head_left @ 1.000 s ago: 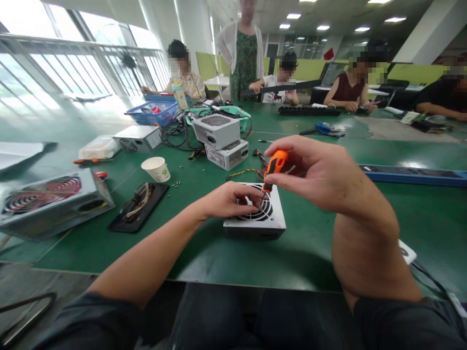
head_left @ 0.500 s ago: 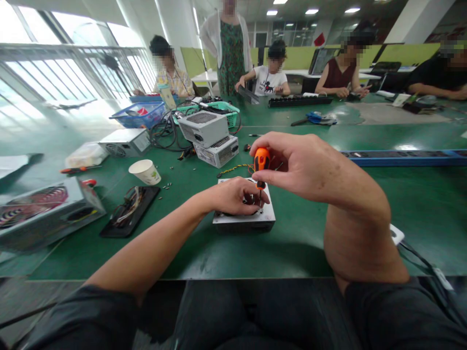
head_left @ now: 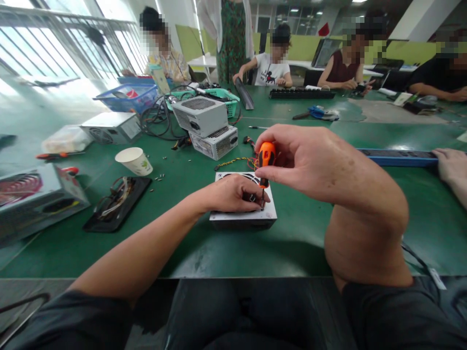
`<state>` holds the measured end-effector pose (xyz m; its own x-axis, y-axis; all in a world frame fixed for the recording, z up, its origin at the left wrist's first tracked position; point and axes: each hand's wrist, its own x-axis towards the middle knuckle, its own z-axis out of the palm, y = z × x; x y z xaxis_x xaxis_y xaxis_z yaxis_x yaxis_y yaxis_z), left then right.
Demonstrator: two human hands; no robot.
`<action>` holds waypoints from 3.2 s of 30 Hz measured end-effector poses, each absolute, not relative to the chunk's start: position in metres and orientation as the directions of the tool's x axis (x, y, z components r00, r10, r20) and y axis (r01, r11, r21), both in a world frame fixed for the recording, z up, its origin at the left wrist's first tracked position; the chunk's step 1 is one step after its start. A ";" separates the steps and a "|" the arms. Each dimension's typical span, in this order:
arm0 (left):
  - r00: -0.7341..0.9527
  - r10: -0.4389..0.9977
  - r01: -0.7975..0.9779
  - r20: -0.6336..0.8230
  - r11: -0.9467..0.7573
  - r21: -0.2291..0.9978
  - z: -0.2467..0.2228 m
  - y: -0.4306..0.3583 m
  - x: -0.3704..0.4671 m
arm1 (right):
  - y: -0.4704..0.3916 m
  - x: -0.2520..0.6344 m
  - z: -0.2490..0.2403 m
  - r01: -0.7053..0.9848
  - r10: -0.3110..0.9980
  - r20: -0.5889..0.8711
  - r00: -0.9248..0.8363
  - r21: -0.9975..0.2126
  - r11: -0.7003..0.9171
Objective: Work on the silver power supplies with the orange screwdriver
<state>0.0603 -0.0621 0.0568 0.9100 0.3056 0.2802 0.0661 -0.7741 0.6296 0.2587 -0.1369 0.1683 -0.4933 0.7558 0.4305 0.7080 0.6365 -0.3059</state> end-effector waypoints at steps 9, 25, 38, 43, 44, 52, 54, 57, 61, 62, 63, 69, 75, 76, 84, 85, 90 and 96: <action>0.909 0.285 0.045 0.303 -0.792 0.609 0.054 -0.058 0.061 | -0.138 0.259 0.169 0.704 0.749 0.426 -0.508 -0.295 0.646; 0.919 0.224 0.021 0.325 -0.850 0.527 0.057 -0.060 0.062 | -0.141 0.262 0.170 0.697 0.759 0.391 -0.520 -0.320 0.642; 0.894 0.285 0.174 0.346 -0.932 0.317 0.094 -0.050 0.026 | -0.146 0.257 0.175 0.735 0.790 0.288 -0.542 -0.293 0.611; 0.732 0.346 0.352 0.587 -0.930 0.108 0.072 -0.034 0.009 | -0.144 0.255 0.172 0.703 0.739 0.308 -0.599 -0.240 0.670; 0.621 0.378 0.410 0.687 -0.903 0.127 0.059 -0.032 0.006 | -0.144 0.256 0.172 0.695 0.726 0.307 -0.615 -0.224 0.683; 0.274 0.550 0.457 0.789 -0.796 0.396 -0.004 -0.016 -0.005 | -0.154 0.267 0.181 0.703 0.724 0.260 -0.639 -0.184 0.687; 0.372 0.551 0.438 0.747 -0.814 0.382 -0.001 -0.014 -0.007 | -0.153 0.267 0.181 0.742 0.754 0.267 -0.600 -0.165 0.649; 0.460 0.572 0.428 0.680 -0.813 0.395 0.002 -0.014 -0.008 | -0.149 0.264 0.180 0.782 0.780 0.266 -0.567 -0.122 0.611; 0.473 0.593 0.419 0.652 -0.802 0.426 0.000 -0.015 -0.007 | -0.151 0.263 0.180 0.725 0.724 0.261 -0.639 -0.113 0.680; 0.473 0.593 0.414 0.652 -0.802 0.429 -0.001 -0.015 -0.007 | -0.153 0.264 0.180 0.699 0.700 0.257 -0.666 -0.111 0.706; 0.474 0.592 0.410 0.652 -0.804 0.432 -0.002 -0.014 -0.007 | -0.154 0.264 0.180 0.681 0.683 0.246 -0.688 -0.110 0.724; 0.472 0.591 0.398 0.654 -0.805 0.439 -0.003 -0.013 -0.007 | -0.148 0.259 0.175 0.773 0.747 0.300 -0.593 -0.047 0.632; 0.477 0.589 0.394 0.653 -0.807 0.440 -0.002 -0.014 -0.007 | -0.151 0.259 0.175 0.688 0.691 0.238 -0.683 -0.107 0.717; 0.477 0.590 0.394 0.651 -0.806 0.441 -0.002 -0.014 -0.007 | -0.153 0.259 0.176 0.670 0.678 0.230 -0.698 -0.122 0.732; 0.473 0.590 0.389 0.655 -0.806 0.445 -0.003 -0.013 -0.006 | -0.145 0.255 0.174 0.800 0.778 0.267 -0.568 -0.044 0.599; 0.472 0.591 0.390 0.654 -0.806 0.446 -0.003 -0.013 -0.006 | -0.146 0.256 0.174 0.791 0.775 0.257 -0.578 -0.056 0.609; 0.473 0.598 0.392 0.647 -0.801 0.453 -0.002 -0.014 -0.006 | -0.154 0.259 0.177 0.677 0.700 0.188 -0.689 -0.177 0.714; 0.473 0.608 0.399 0.638 -0.793 0.460 -0.001 -0.014 -0.006 | -0.146 0.254 0.172 0.819 0.795 0.265 -0.546 -0.030 0.573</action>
<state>-0.0062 -0.0143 -0.0014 0.4735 0.6075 0.6377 0.3985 -0.7935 0.4600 0.2544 -0.1457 0.1724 -0.5462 0.7948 0.2646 0.8191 0.5728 -0.0296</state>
